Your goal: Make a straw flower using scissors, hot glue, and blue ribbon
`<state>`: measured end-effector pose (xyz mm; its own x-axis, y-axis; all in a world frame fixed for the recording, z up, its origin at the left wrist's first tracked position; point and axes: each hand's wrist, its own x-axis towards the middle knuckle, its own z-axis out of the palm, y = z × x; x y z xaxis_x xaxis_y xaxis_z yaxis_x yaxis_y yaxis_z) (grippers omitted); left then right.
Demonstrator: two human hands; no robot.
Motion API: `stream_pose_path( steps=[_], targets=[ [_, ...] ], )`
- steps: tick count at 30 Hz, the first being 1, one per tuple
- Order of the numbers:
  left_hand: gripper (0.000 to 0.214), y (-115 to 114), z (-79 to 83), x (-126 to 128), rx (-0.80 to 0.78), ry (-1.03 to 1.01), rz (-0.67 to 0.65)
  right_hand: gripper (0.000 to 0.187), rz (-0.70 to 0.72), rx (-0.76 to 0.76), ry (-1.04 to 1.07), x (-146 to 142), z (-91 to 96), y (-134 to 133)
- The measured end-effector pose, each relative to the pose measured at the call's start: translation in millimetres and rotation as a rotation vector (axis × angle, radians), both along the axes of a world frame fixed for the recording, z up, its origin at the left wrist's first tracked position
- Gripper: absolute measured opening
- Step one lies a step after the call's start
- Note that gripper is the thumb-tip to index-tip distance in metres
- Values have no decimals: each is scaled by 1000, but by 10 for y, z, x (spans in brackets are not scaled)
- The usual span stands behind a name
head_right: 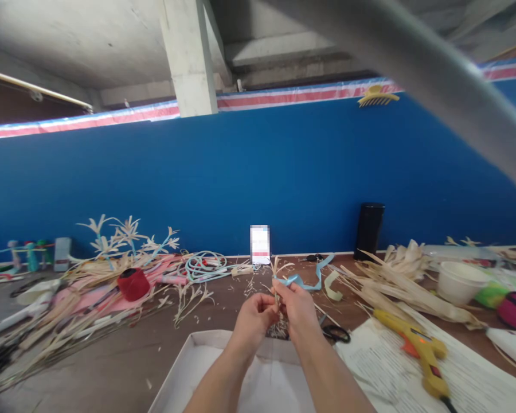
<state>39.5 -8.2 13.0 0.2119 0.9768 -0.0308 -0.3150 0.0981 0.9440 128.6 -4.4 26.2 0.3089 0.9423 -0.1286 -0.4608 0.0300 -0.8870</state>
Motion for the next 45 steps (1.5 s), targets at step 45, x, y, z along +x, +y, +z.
stream_pose_path(
  steps=[45],
  targets=[
    [45, 159, 125, -338, 11, -50, 183, 27, 110, 208, -608, -116, 55, -90]
  ],
)
